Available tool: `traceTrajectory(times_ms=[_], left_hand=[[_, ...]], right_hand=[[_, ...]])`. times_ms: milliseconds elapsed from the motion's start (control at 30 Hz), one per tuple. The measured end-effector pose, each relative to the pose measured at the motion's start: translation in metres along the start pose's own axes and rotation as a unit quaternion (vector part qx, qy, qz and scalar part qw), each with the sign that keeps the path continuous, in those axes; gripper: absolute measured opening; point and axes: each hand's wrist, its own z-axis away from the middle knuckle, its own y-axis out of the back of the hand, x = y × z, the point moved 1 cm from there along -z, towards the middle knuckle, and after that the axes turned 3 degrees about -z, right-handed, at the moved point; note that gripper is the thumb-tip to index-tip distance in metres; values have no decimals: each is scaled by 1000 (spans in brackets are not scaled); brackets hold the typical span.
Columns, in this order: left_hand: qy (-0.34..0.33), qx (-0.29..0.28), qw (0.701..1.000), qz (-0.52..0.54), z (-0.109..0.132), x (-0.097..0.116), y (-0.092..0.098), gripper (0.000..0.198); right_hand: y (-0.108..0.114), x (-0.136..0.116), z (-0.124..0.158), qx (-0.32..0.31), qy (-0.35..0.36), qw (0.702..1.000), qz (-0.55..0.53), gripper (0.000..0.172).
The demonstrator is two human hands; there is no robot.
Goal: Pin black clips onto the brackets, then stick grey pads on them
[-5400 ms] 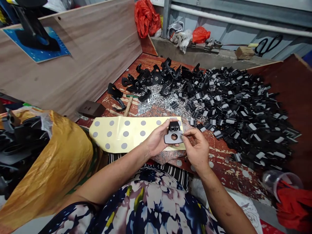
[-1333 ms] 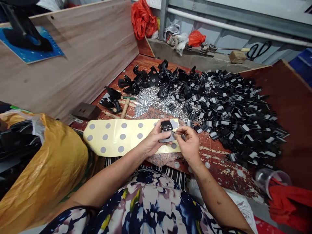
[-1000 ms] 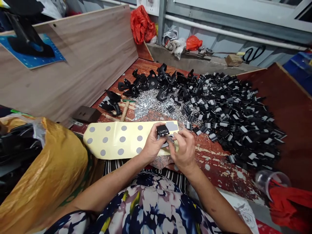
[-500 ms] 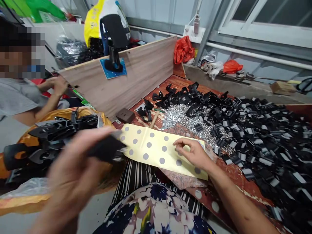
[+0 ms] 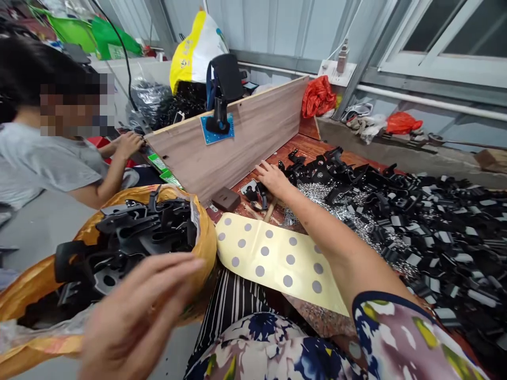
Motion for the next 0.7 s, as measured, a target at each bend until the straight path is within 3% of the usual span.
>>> traceTrajectory(times_ms=[67,133,200,300,400,467,533,600,700], left_hand=[[10,-113,992,59,-3,1,-31,25],[78,-217,954,190,-10,-4,-67,20],[184,-226,893,344,-19,-12,-105,37],[296,-203,784,507,-32,-17,-160,84],[346,-229,735,537,-35,-8,-202,95],[370,-263,731,509,-32,2,-221,89],[376,-296,741,472,-28,12,-235,75],[338,-324,773,429,-27,23,-248,58],[205,-401,829,331,-36,39,-275,38]], right_hand=[[12,11,15,0,-10,1000,5,27],[31,12,45,24,-37,999,11,30],[48,-7,89,67,-78,995,11,29],[59,-73,169,104,-132,985,-34,20],[56,-149,240,105,-185,965,-152,25],[57,-179,277,93,-192,958,-195,30],[64,-180,308,110,-191,952,-211,33],[76,-156,337,172,-223,939,-198,29],[86,-101,371,243,-337,902,-120,26]])
